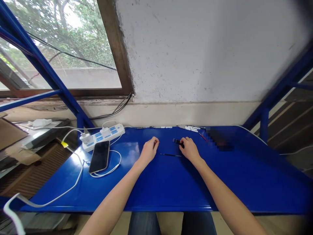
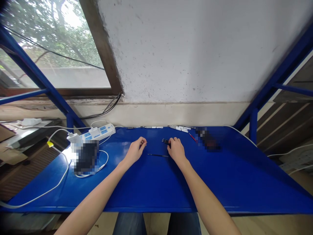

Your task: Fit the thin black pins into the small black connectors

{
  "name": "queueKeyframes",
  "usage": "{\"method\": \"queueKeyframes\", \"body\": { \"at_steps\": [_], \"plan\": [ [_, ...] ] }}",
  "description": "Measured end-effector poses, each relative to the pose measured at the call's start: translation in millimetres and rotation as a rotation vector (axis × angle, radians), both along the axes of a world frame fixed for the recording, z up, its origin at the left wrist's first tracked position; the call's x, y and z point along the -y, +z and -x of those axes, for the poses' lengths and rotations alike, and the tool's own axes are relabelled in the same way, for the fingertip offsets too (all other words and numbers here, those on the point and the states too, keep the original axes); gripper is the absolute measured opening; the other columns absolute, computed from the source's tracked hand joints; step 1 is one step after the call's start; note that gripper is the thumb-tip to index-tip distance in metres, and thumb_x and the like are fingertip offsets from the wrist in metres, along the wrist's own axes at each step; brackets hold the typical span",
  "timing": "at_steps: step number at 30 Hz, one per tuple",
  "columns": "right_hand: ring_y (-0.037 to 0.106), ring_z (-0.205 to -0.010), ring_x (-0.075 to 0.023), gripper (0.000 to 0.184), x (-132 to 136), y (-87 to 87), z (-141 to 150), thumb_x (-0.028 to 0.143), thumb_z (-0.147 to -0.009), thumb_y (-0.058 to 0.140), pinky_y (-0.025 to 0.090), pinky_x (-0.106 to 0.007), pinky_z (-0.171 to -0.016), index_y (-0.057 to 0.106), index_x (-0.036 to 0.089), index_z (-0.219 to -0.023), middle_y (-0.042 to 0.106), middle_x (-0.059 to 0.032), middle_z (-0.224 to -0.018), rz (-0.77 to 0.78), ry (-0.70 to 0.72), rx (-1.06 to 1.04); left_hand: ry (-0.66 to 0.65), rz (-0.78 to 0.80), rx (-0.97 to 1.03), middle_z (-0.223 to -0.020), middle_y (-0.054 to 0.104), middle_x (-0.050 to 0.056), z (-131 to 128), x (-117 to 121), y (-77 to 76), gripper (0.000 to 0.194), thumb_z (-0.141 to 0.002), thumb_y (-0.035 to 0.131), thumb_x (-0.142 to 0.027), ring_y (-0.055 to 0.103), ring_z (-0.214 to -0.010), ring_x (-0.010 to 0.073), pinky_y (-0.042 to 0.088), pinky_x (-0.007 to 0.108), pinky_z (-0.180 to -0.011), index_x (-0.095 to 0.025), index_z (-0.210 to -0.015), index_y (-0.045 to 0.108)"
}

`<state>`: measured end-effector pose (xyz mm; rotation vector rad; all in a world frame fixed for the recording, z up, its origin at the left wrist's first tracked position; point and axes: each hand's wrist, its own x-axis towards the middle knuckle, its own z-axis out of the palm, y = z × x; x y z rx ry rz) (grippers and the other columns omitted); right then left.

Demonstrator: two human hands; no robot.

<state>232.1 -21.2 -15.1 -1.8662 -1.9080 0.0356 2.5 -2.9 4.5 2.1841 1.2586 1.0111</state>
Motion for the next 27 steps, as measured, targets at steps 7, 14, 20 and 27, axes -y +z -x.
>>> {"method": "queueKeyframes", "body": {
  "at_steps": [7, 14, 20, 27],
  "plan": [
    [0.049, -0.083, -0.0207, 0.004, -2.1, -2.4, -0.5, 0.014, -0.08, 0.061, 0.038, -0.029, -0.073, 0.061, 0.017, -0.078, 0.055, -0.0066, -0.084, 0.05, 0.056, -0.04, -0.019, 0.161, 0.152, -0.071, 0.061, 0.002, -5.7, 1.0, -0.4, 0.014, -0.085, 0.051, -0.027, 0.055, -0.062, 0.0131, 0.041, 0.024, -0.06, -0.018, -0.082, 0.061],
    [0.055, -0.076, -0.0189, 0.009, -5.5, 1.7, 1.6, 0.016, -0.08, 0.054, 0.04, -0.028, -0.071, 0.061, 0.018, -0.074, 0.061, -0.0045, -0.077, 0.057, 0.174, -0.292, -0.057, 0.387, 0.353, -0.078, 0.065, 0.005, -10.4, -4.2, -11.5, 0.02, -0.076, 0.061, -0.031, 0.059, -0.068, 0.0138, 0.044, 0.024, -0.062, -0.015, -0.087, 0.066],
    [0.059, -0.067, -0.0151, 0.016, -3.8, 9.0, 6.3, 0.033, -0.08, 0.055, 0.042, -0.026, -0.064, 0.059, 0.019, -0.076, 0.063, -0.0007, -0.069, 0.168, 0.287, -0.784, -0.043, 0.431, 0.466, -0.07, 0.062, 0.003, -11.3, -5.2, -8.8, 0.028, -0.078, 0.059, -0.043, 0.055, -0.06, 0.0118, 0.039, 0.022, -0.053, -0.015, -0.082, 0.062],
    [0.046, -0.054, -0.0096, 0.032, -1.0, 14.6, 9.8, 0.046, -0.071, 0.069, 0.037, -0.024, -0.054, 0.064, 0.016, -0.078, 0.054, 0.0021, -0.061, 0.271, 0.306, -1.157, -0.001, 0.484, 0.493, -0.048, 0.051, -0.002, -11.3, -1.2, -2.2, 0.045, -0.081, 0.055, -0.055, 0.046, -0.045, 0.0089, 0.037, 0.022, -0.049, -0.016, -0.059, 0.054]
  ]
}}
